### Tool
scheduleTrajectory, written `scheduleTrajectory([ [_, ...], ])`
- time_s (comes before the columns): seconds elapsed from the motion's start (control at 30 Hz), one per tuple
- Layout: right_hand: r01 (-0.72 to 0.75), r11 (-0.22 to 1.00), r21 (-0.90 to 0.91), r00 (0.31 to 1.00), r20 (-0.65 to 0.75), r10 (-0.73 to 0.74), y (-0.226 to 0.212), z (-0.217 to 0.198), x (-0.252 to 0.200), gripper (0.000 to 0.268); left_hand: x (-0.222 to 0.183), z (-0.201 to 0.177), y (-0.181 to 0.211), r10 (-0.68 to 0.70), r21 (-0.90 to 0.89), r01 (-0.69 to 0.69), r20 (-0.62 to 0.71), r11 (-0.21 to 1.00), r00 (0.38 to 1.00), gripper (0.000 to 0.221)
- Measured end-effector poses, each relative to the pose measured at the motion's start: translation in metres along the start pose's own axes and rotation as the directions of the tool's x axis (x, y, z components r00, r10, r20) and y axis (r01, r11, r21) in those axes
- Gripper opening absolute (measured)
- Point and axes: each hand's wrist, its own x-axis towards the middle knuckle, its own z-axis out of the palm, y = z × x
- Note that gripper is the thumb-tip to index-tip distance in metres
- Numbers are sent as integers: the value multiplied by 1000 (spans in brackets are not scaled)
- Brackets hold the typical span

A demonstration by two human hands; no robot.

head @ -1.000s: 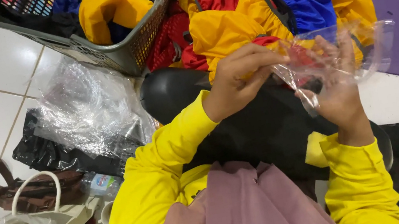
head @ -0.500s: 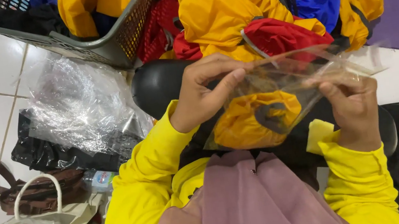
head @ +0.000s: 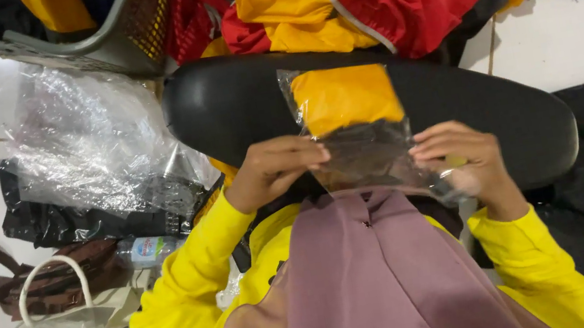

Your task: Folding a fabric cover, placing it in a plastic bag, sealing it with tape, and trimming excess threads with scissors.

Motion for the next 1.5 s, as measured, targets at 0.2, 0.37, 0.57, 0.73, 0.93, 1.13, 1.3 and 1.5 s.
scheduleTrajectory([
  [0.2, 47, 999, 15, 997, 53, -47, -18, 25, -37, 17, -57, 11, -10, 109, 443, -85, -28, 892, 994, 19],
  [0.37, 134, 990, 42, 986, -106, -129, -11, 29, -51, 42, -70, 13, -35, 447, 555, -413, 81, 722, 891, 20],
  [0.57, 58, 998, 29, 977, -206, -51, -1, 63, -38, 53, -118, 11, -73, 1, 386, 0, -1, 923, 1000, 29],
  [0.73, -231, 961, -149, 934, -311, 176, 24, 73, -57, 48, -104, 20, -80, 343, 661, -237, -32, 712, 939, 14],
  [0.93, -206, 954, -219, 899, -428, 96, 45, 77, -62, 37, -70, 22, -39, -171, 422, 267, -253, 866, 952, 21],
  [1.13, 30, 896, -444, 818, -504, -277, -16, 100, -5, 33, -59, 22, -40, -36, 446, 161, -275, 880, 961, 26],
  [1.3, 121, 948, 294, 963, -267, -40, 1, 96, -18, 33, -41, 28, -13, -26, 201, 92, -312, 975, 950, 38],
  [1.5, -137, 976, 171, 988, -46, 146, 9, 79, -23, 21, -45, 20, -15, -205, -186, 166, -215, 969, 955, 55],
])
